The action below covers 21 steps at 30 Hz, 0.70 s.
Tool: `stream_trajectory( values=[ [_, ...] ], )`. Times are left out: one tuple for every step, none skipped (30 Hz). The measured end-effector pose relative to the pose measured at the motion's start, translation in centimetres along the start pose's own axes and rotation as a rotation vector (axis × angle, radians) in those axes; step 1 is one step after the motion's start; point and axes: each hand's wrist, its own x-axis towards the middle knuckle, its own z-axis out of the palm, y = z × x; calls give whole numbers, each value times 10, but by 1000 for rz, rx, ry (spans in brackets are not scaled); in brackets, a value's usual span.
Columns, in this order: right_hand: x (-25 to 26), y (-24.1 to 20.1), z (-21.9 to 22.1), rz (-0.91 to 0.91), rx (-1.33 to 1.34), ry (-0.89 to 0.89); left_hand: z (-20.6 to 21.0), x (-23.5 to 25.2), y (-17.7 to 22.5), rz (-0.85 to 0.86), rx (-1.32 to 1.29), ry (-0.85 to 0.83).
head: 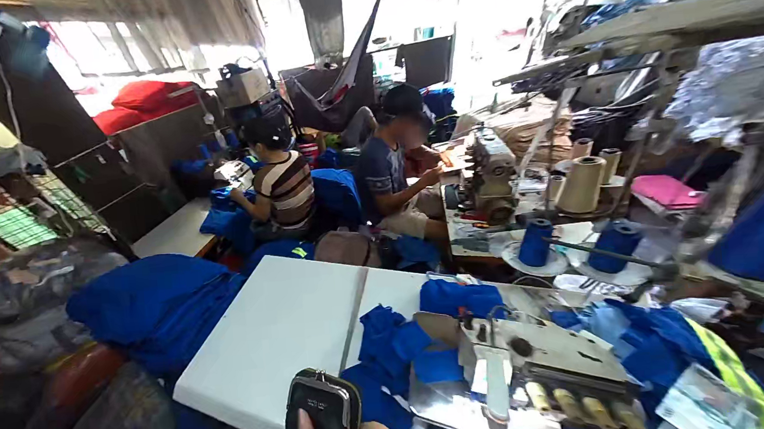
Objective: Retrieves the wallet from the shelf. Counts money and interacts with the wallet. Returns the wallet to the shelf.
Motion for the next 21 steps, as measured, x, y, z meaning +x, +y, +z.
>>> stream_trajectory(
  values=[
    [8,-5,3,-30,-206,13,-11,14,4,-60,-21,21],
    [16,-7,8,-88,-357,55,-21,26,8,-112,-33,53],
    [23,-8,15,-161,-457,99,-28,38,10,-162,-38,87],
    [30,-9,20,-236,-525,138,-33,49,11,-209,-34,103],
    [38,-10,24,-306,-577,193,-38,59,11,-250,-36,84],
    [46,-11,24,-349,-615,255,-41,68,12,-283,-40,47],
    [54,-12,21,-368,-644,334,-45,76,12,-299,-29,7],
    [65,-8,16,-385,-685,457,-49,84,12,-305,11,-25],
    [78,-2,7,-397,-715,579,-51,91,13,-311,73,-50],
    [91,6,-3,-397,-717,660,-51,96,15,-322,146,-76],
    [102,14,-11,-367,-669,683,-49,99,18,-335,240,-117],
    [110,20,-18,-306,-616,668,-47,99,22,-353,341,-169],
    [118,24,-24,-214,-550,612,-42,99,27,-380,462,-234],
    [124,26,-34,-103,-435,486,-38,100,32,-422,559,-312],
    [130,30,-45,6,-252,295,-35,102,36,-473,593,-393],
    [137,40,-49,42,-105,152,-35,105,37,-521,574,-475],
    [143,51,-45,27,-2,71,-38,109,37,-554,523,-554],
    [148,61,-37,-12,96,64,-43,115,35,-575,447,-620],
    [150,68,-28,-25,163,109,-49,122,30,-586,364,-654],
    [149,72,-21,-9,181,182,-52,128,23,-602,275,-661],
    [144,72,-15,21,163,260,-52,132,17,-617,204,-637]
  ],
)
